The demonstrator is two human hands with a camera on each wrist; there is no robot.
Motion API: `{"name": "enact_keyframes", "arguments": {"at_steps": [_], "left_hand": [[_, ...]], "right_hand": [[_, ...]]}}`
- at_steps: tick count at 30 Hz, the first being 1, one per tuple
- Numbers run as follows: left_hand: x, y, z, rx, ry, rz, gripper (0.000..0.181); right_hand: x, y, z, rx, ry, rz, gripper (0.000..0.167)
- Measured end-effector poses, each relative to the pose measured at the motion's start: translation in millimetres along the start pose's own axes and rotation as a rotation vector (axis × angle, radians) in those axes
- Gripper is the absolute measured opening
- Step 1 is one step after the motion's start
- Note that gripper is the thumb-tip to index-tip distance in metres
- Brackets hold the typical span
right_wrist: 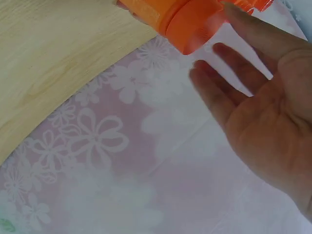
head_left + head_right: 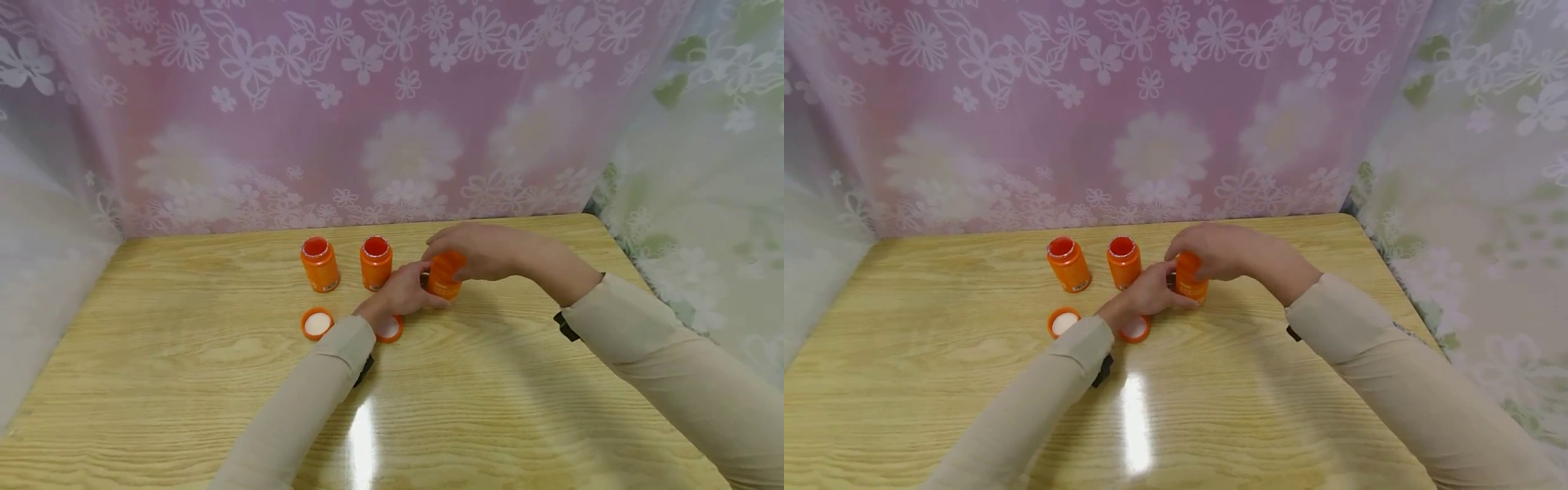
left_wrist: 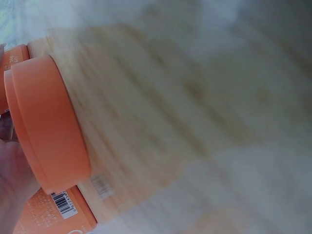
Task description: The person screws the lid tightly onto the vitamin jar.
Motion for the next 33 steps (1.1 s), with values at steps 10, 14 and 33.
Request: {"name": "enact_keyframes", "arguments": {"at_steps": [10,14,33], "left_hand": [[-0.1,4.7,-0.7,0.002,0.015,0.055,0.066],[0.7,5.7,-0.8,0.004,0.005,0.08,0.066],[2.0,1.5,0.0,-0.013,-0.005,0.031,0.069]], "right_hand": [[-6.7,8.1,-4.5,0.041,-0.066,-0.046,0.038],[-11.0,9.2,-5.1,0.024,-0.022,-0.073,0.038],[-11.7,7.0,-11.6,-0.045,0.261,0.025,0.029]]}}
Point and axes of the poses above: each hand's wrist, its own z-axis away from the middle knuckle, its own y-axis out of the palm, x = y × z, the point moved 9 cm from there along -z, towards the middle knuckle, and after that the axes turned 12 degrees about x, right-handed, at the moved point
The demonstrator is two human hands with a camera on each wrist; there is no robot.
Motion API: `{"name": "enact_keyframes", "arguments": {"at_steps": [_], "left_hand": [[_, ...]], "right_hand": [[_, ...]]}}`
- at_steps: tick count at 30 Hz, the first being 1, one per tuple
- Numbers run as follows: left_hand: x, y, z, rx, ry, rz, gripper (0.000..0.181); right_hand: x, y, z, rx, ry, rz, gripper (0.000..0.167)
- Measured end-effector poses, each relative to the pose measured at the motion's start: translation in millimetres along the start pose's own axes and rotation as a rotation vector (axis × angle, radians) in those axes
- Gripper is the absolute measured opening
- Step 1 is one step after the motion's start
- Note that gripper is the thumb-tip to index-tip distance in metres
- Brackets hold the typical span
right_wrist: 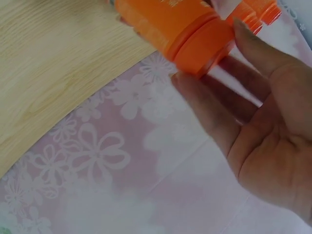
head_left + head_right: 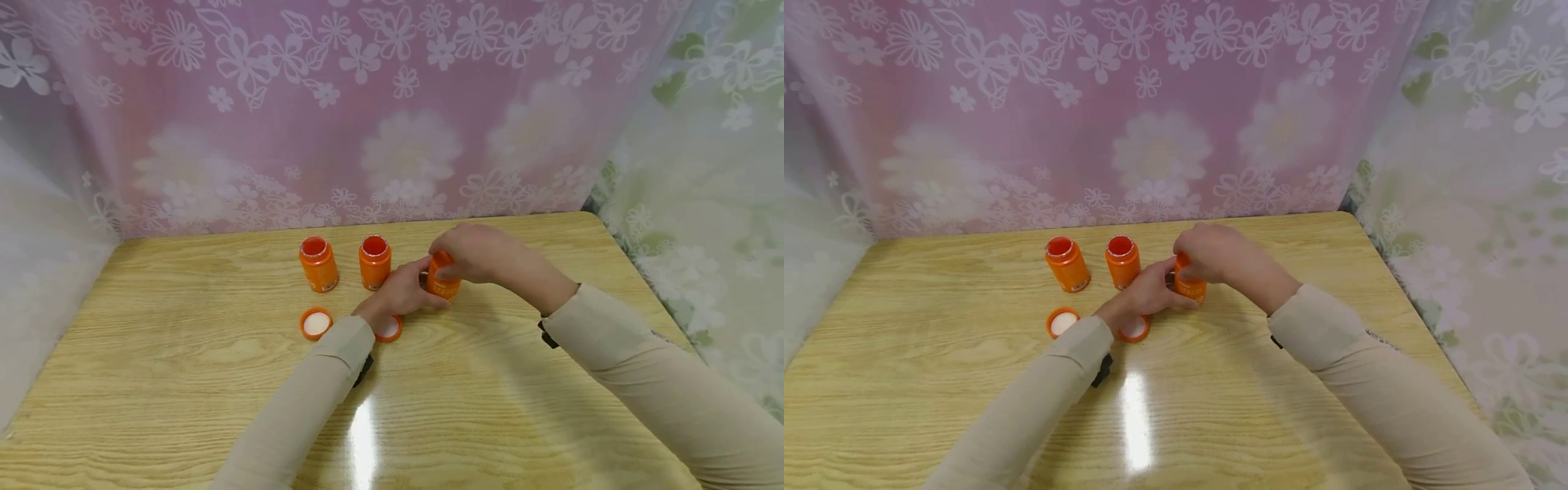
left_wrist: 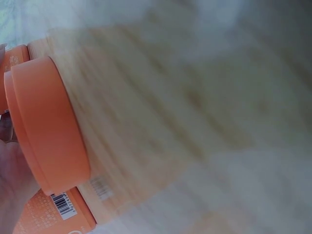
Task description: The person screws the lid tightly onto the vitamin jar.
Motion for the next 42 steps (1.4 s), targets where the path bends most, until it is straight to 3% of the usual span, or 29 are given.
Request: {"name": "enact_keyframes", "arguments": {"at_steps": [8,12,17,22,25,29,31,34,42], "left_hand": [[-2.4,-0.7,0.7,0.0,0.017,-0.011,0.07],[-2.3,0.0,-0.2,0.009,0.028,0.007,0.063],[0.6,-1.4,1.0,-0.003,-0.006,0.0,0.052],[3.4,-2.0,0.8,-0.007,-0.051,-0.029,0.06],[2.9,-0.8,-0.5,0.002,-0.052,-0.028,0.069],[2.1,1.1,-1.5,0.01,-0.049,-0.014,0.069],[1.5,1.5,-1.5,0.009,-0.047,-0.018,0.067],[1.4,2.3,-1.1,0.009,-0.049,-0.028,0.069],[0.3,0.0,1.0,0.011,-0.046,-0.024,0.074]], "right_hand": [[1.7,-1.9,-1.1,-0.058,0.142,-0.001,0.018],[-0.2,-2.7,-0.8,-0.085,0.214,-0.005,0.027],[-4.7,0.9,-0.4,-0.092,0.286,0.006,0.037],[-14.7,0.7,5.8,-0.088,0.311,0.013,0.058],[-16.1,-5.0,10.3,-0.06,0.2,0.02,0.061],[-4.2,-9.1,12.9,0.015,-0.09,-0.008,0.048],[0.3,-6.0,12.5,0.064,-0.189,-0.051,0.042],[0.4,-1.1,9.7,0.082,-0.241,-0.099,0.038],[-2.6,1.2,3.4,0.021,-0.232,-0.097,0.036]]}}
Point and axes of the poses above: each hand's wrist, its own z-axis away from the middle knuckle, its own y-axis out of the palm, x = y × z, the point moved 9 cm from there along -z, towards the middle knuckle, and after that the axes turned 12 degrees about x, right-handed, at the moved point
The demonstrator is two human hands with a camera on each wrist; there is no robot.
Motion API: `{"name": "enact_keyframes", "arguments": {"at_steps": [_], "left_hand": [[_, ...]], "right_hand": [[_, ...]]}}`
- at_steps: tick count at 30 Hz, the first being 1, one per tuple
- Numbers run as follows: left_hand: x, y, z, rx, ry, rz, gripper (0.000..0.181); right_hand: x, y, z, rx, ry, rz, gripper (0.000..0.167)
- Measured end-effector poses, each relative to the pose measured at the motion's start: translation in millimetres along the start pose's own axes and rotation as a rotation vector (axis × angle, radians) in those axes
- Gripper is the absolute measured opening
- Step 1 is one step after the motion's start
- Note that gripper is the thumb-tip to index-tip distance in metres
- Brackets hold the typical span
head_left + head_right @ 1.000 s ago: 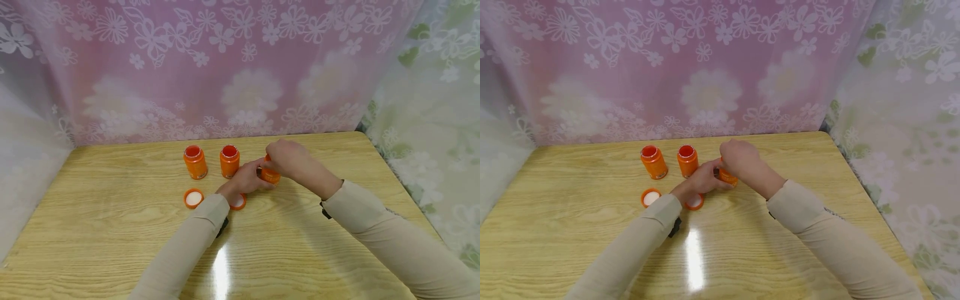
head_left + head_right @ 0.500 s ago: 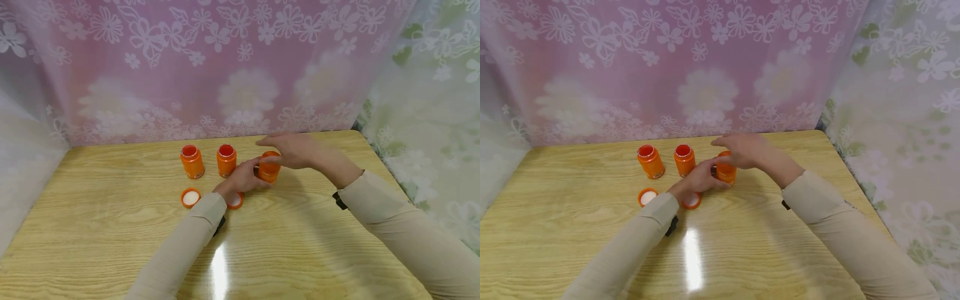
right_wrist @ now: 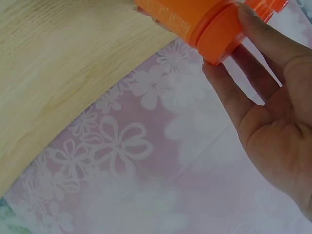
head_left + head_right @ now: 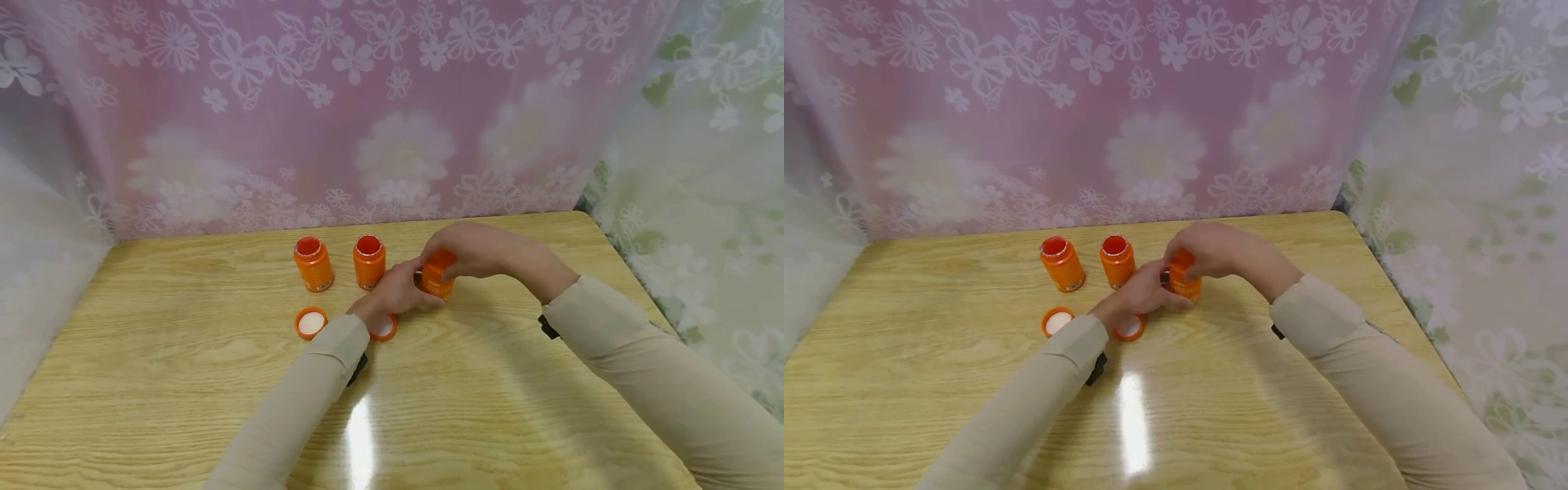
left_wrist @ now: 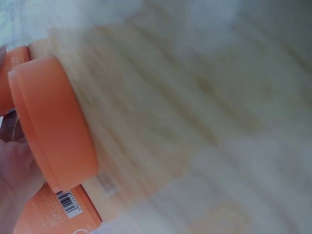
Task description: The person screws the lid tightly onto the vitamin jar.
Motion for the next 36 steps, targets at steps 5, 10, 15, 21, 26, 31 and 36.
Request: {"name": "enact_keyframes", "arguments": {"at_steps": [5,10,15,21,26,31,36], "left_hand": [[-9.5,-1.6,-0.3,0.04,0.03,-0.019,0.065],[-14.5,-6.2,1.0,0.074,0.039,0.028,0.06],[-16.8,-9.3,2.8,0.059,0.015,0.02,0.057],[-19.0,-7.9,4.0,0.033,-0.004,0.025,0.054],[-16.3,-8.2,5.8,0.001,0.001,0.047,0.052],[-14.5,-6.4,6.2,-0.024,-0.001,0.063,0.053],[-12.2,-4.3,6.1,-0.046,0.0,0.064,0.053]], "right_hand": [[0.6,-1.1,0.2,-0.007,0.012,0.023,0.037],[1.5,-1.2,-0.7,-0.011,0.022,0.018,0.041],[0.6,-1.1,-3.0,-0.008,0.032,0.019,0.042],[0.3,-2.2,1.6,-0.007,0.046,0.014,0.041],[2.0,-2.7,0.0,-0.02,0.058,0.024,0.038],[1.3,-1.1,-0.1,-0.04,0.107,0.028,0.036],[1.1,1.0,4.3,-0.117,0.125,0.019,0.035]]}}
Point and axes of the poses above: each hand's wrist, its own z-axis away from the middle knuckle, its own y-axis out of the palm, x = y × z, the point moved 9 cm from there along -z, towards the middle knuckle, and after that the axes turned 12 degrees about x, right-handed, at the moved point
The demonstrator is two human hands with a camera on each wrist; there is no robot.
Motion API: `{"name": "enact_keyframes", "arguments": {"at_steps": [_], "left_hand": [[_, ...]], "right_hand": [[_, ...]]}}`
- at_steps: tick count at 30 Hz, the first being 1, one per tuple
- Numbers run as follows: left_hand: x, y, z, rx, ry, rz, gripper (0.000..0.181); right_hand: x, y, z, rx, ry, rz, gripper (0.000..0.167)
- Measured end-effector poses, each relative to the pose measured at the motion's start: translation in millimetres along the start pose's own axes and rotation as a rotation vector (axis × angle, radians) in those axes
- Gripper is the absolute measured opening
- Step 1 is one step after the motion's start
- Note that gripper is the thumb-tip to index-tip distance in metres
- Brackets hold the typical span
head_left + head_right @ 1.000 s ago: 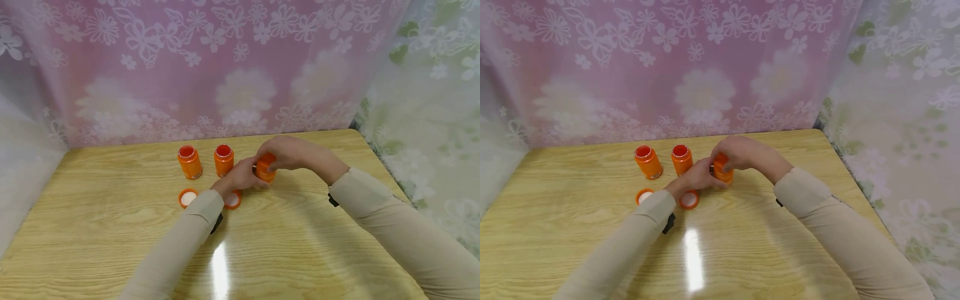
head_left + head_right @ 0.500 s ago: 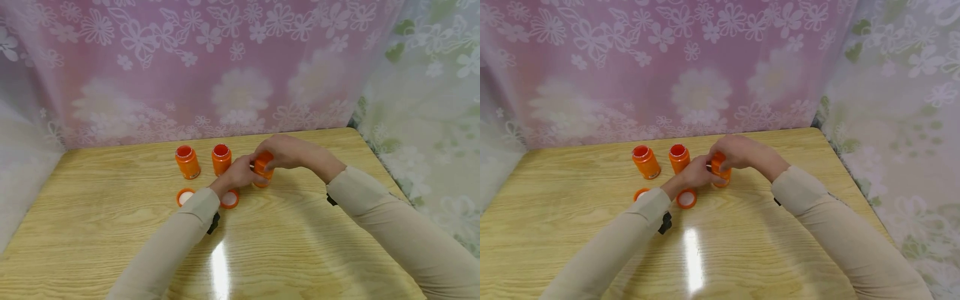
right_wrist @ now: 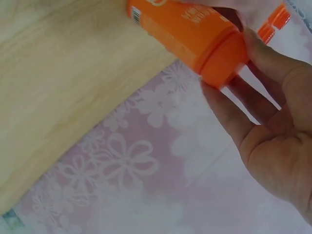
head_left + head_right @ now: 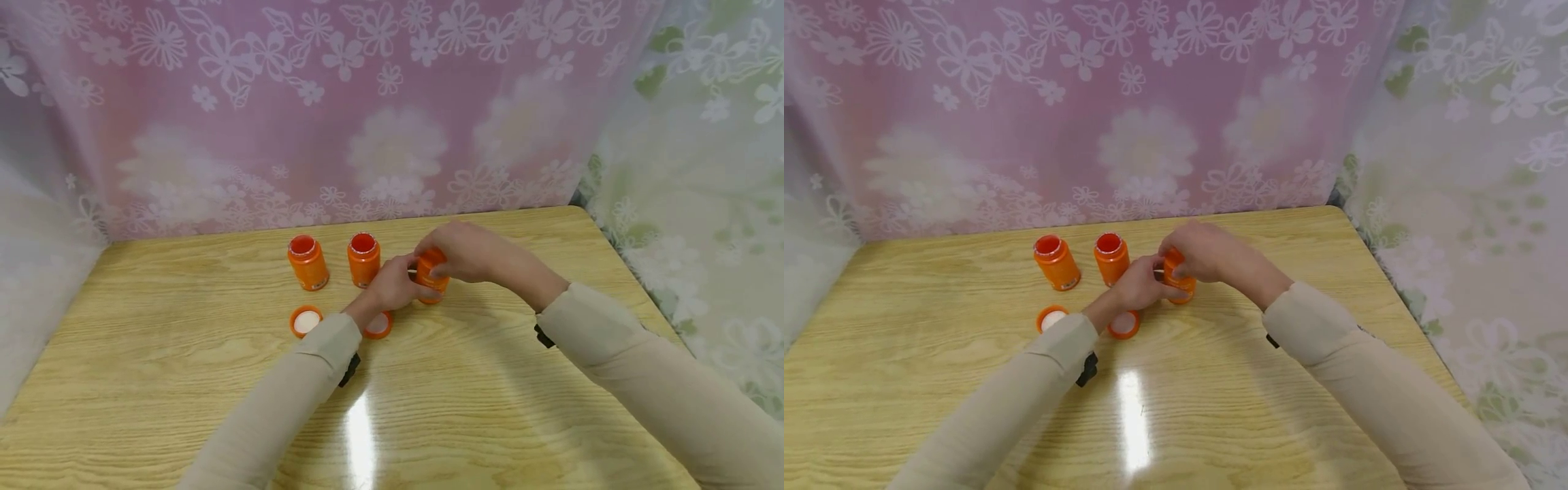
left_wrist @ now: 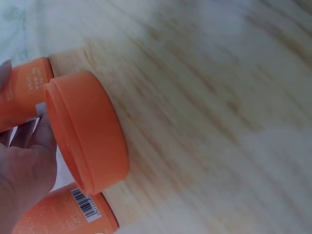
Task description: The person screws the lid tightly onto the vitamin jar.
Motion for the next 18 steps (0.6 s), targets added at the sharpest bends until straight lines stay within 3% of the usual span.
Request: {"name": "enact_keyframes", "arguments": {"at_steps": [6,12,18], "left_hand": [[-0.4,0.6,0.4,-0.02,-0.005,-0.011,0.054],[0.0,0.6,2.0,-0.043,-0.028,-0.041,0.055],[0.8,0.0,4.5,-0.057,-0.043,-0.066,0.058]], "right_hand": [[-3.3,3.2,4.4,-0.103,0.031,-0.054,0.034],[-6.0,6.7,8.5,-0.193,0.119,-0.131,0.032],[-2.7,9.9,10.5,-0.263,0.15,-0.114,0.032]]}}
Point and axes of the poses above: each hand's wrist, its own z-axis away from the middle knuckle, its own y-axis out of the palm, x = y × z, the point moved 9 cm from there along -z, towards the middle knuckle, and after that the axes turned 12 degrees about x, right-handed, at the moved point
